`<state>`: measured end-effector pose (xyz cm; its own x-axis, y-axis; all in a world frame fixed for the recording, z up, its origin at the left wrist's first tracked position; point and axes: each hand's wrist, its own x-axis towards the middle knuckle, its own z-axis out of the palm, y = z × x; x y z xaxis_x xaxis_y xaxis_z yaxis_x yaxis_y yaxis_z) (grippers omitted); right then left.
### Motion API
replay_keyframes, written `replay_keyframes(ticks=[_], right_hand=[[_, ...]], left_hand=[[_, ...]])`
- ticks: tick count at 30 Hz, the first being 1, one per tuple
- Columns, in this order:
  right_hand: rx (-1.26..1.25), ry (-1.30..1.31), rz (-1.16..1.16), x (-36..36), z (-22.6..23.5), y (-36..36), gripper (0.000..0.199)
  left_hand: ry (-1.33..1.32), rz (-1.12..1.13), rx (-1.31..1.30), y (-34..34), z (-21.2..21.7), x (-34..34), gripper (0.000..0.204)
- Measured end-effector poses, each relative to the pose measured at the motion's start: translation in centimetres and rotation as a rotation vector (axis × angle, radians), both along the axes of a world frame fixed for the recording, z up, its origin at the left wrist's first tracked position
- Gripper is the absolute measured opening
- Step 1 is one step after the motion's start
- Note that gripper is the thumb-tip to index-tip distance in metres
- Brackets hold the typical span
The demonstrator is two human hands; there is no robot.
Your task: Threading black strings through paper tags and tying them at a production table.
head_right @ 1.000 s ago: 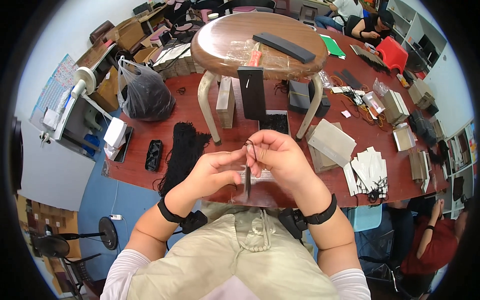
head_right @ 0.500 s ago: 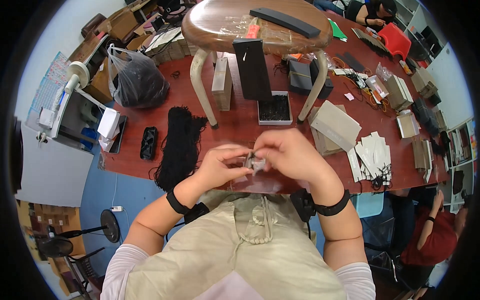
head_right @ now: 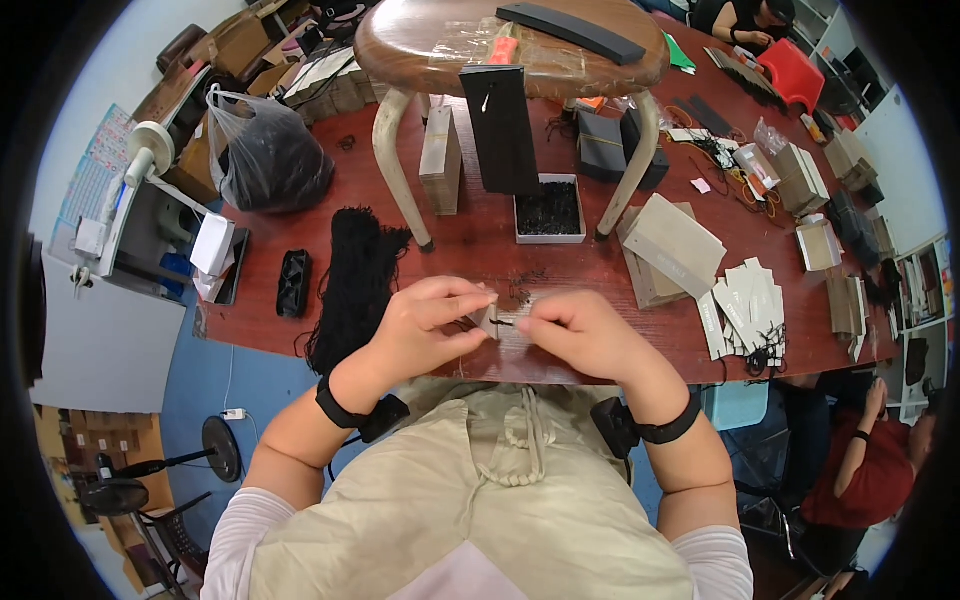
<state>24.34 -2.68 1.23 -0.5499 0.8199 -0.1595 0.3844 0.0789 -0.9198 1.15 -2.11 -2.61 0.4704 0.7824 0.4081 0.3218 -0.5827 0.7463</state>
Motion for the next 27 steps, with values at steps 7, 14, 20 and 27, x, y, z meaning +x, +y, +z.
replay_keyframes(ticks=[7, 14, 20, 27], right_hand=[[0.105, -0.031, -0.094, 0.1, 1.5, -0.3, 0.022], [-0.103, 0.013, -0.410, 6.0, -0.7, -1.5, 0.010], [0.048, 0.372, -1.028, 23.1, -2.4, -8.8, 0.017], [0.402, -0.879, -1.446, 28.8, -6.9, -7.2, 0.027]], left_hand=[[0.274, -0.061, 0.356, 1.2, 1.8, 1.7, 0.038], [0.066, -0.040, 0.400, 2.6, 1.5, 2.0, 0.028], [0.404, 0.052, 0.043, 2.5, -2.7, -3.7, 0.017], [0.491, 0.077, 0.011, 2.3, -6.2, -3.4, 0.013]])
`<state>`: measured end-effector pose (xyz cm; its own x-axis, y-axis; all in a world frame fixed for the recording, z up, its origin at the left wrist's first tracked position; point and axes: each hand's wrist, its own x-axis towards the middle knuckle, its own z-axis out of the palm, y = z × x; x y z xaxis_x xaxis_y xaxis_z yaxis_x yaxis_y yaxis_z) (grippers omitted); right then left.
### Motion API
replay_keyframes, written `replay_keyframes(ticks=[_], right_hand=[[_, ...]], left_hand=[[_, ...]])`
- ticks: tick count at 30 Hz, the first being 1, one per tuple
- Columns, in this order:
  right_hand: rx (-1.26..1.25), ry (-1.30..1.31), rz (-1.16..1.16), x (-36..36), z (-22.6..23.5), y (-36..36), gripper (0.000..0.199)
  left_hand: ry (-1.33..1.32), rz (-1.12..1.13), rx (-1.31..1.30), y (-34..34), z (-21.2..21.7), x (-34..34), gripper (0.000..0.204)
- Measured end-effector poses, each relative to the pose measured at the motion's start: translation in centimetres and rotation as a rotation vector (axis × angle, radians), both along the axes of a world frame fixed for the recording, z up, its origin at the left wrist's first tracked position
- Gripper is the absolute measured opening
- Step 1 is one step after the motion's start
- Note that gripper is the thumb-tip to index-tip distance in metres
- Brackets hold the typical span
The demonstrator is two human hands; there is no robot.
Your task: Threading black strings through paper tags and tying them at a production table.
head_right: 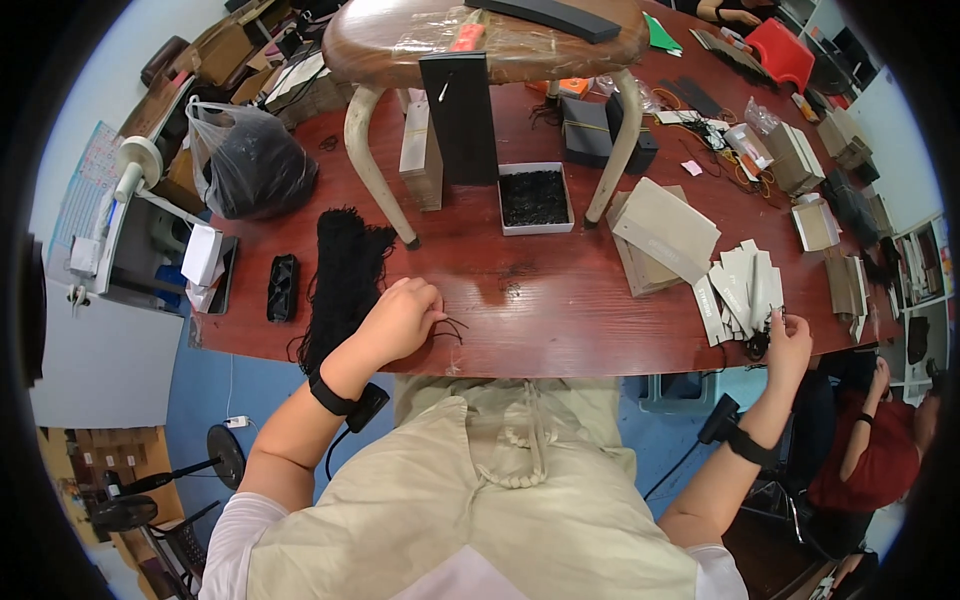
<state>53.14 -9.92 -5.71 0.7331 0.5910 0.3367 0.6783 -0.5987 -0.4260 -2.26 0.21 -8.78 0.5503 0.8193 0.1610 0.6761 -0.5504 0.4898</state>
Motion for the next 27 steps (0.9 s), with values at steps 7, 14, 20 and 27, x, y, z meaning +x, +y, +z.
replay_keyframes(ticks=[7, 14, 20, 27], right_hand=[[0.288, 0.837, 0.630, -16.3, 4.0, 4.1, 0.012], [-0.014, 0.590, 1.531, -30.2, 2.3, 9.0, 0.048], [-0.018, 0.309, 1.514, -31.4, 0.9, 9.7, 0.025], [-0.031, 0.469, 1.434, -31.9, 0.2, 9.0, 0.022]], left_hand=[[-0.278, 0.035, -0.085, 0.1, 1.9, 2.4, 0.011], [-0.485, -0.074, -0.275, 0.5, 5.9, 5.1, 0.008], [-0.047, 0.095, -0.017, 1.6, 2.9, 1.0, 0.017], [0.058, 0.039, 0.080, 0.2, 0.9, 1.4, 0.014]])
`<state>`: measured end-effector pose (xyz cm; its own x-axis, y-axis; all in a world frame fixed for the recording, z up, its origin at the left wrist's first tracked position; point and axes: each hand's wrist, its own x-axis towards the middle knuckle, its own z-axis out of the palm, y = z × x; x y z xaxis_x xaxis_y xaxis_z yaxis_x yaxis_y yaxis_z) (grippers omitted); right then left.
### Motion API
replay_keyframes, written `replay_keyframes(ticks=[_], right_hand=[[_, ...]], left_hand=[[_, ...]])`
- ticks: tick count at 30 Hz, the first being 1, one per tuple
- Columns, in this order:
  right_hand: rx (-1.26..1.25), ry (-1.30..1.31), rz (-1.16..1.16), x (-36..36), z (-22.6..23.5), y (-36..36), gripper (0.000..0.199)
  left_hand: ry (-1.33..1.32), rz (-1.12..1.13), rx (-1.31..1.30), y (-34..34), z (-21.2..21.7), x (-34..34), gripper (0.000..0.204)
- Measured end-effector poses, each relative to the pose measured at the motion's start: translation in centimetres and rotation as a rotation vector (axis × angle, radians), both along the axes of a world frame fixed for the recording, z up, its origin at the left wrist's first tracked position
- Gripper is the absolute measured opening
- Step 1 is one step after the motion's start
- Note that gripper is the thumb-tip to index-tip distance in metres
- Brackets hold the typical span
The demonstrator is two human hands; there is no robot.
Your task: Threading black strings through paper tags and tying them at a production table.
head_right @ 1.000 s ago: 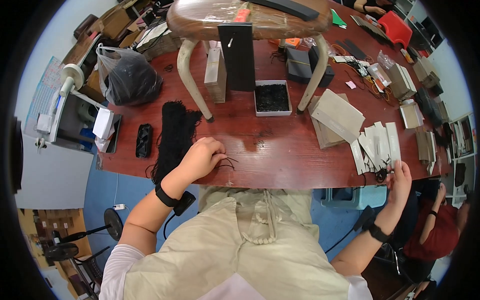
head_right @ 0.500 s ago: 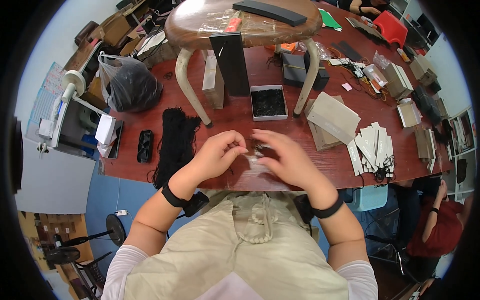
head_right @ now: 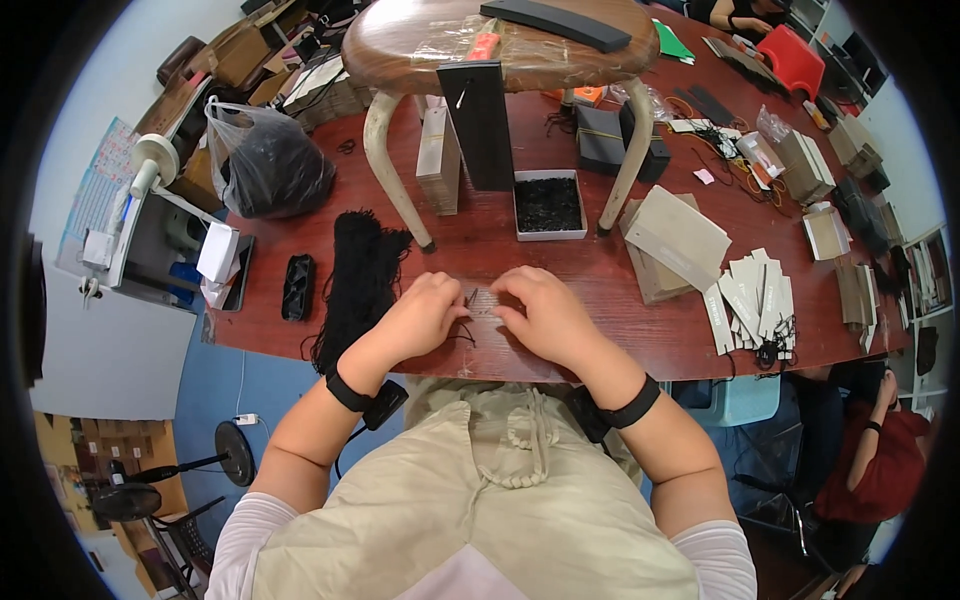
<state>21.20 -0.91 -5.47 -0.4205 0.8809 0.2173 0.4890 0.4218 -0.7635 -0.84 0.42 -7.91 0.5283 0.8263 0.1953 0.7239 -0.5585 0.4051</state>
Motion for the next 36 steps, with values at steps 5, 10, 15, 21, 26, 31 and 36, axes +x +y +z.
replay_keyframes(ticks=[5, 10, 15, 21, 26, 31, 36], right_hand=[[0.006, 0.083, 0.001, -0.7, 1.1, -0.5, 0.024], [-0.234, 0.121, 0.082, 1.6, 2.0, -0.5, 0.024], [-0.621, 0.734, 0.156, 2.2, 1.8, -1.2, 0.016], [-0.539, 0.791, 0.017, 0.3, 1.1, -1.3, 0.028], [-0.545, 0.685, 0.026, 0.7, 1.1, -1.5, 0.018], [-0.504, 0.751, 0.107, 1.0, 0.3, -0.9, 0.006], [-0.706, 0.691, -0.078, 0.8, 1.1, -1.1, 0.011]], left_hand=[[-0.396, -0.078, -0.486, -0.6, 3.2, 2.1, 0.011], [-0.615, -0.088, -0.744, -0.4, 3.7, 1.5, 0.011], [-0.868, -0.149, -0.918, -0.5, 3.5, 0.6, 0.014], [-1.021, -0.107, -0.813, -0.9, 3.8, 2.9, 0.016], [-1.056, -0.061, -0.905, -0.8, 4.3, 2.9, 0.018], [-0.998, -0.053, -0.971, -0.7, 4.3, 2.6, 0.018], [-0.947, -0.055, -0.676, -1.2, 2.8, 2.9, 0.018]])
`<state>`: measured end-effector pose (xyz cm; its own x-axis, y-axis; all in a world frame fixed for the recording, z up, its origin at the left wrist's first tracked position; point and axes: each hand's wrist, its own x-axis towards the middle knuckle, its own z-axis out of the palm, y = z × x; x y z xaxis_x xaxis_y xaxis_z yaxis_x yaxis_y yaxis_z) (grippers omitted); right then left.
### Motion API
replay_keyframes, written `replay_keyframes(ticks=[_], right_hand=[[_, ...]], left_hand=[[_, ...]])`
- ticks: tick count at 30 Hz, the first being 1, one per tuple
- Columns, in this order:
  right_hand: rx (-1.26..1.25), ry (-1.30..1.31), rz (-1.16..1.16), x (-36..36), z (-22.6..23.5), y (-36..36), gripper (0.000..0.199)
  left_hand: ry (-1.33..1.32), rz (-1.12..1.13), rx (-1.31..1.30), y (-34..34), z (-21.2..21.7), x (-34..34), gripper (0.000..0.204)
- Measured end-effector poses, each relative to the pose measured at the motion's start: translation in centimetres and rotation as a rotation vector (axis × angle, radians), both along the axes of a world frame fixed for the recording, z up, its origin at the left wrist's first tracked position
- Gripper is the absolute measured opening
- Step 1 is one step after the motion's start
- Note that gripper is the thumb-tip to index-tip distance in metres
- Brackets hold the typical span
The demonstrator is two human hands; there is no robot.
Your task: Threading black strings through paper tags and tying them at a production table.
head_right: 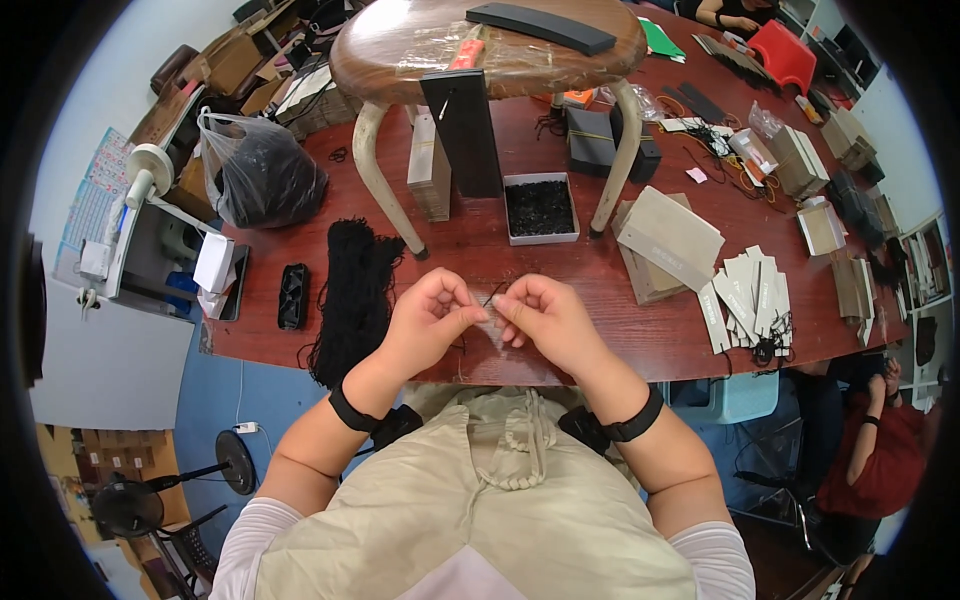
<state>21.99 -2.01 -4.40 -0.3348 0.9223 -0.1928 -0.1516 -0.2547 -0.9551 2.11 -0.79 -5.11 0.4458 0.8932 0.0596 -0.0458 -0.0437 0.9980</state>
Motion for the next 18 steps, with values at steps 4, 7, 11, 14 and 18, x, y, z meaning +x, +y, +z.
replay_keyframes(ticks=[4, 7, 11, 14, 18], right_hand=[[-0.061, 0.031, -0.011, -0.4, 0.1, 0.1, 0.013], [-0.010, 0.023, -0.085, -0.4, -0.2, 0.2, 0.014], [-0.094, 0.712, -0.010, 2.1, -1.1, 1.0, 0.012], [-0.036, 0.669, -0.051, 5.1, -1.3, 1.7, 0.010], [-0.058, 0.475, -0.144, 5.8, -1.3, 2.0, 0.010]], left_hand=[[0.196, 0.063, 0.180, -0.5, 1.0, 0.9, 0.017], [0.294, 0.050, 0.235, -0.6, 0.7, 0.8, 0.016], [-0.104, -0.044, -0.105, -0.6, 0.8, -1.4, 0.013], [-0.176, -0.207, -0.118, 0.4, 1.5, -5.6, 0.010], [-0.527, -0.356, -0.240, 0.6, 2.6, -7.3, 0.021]])
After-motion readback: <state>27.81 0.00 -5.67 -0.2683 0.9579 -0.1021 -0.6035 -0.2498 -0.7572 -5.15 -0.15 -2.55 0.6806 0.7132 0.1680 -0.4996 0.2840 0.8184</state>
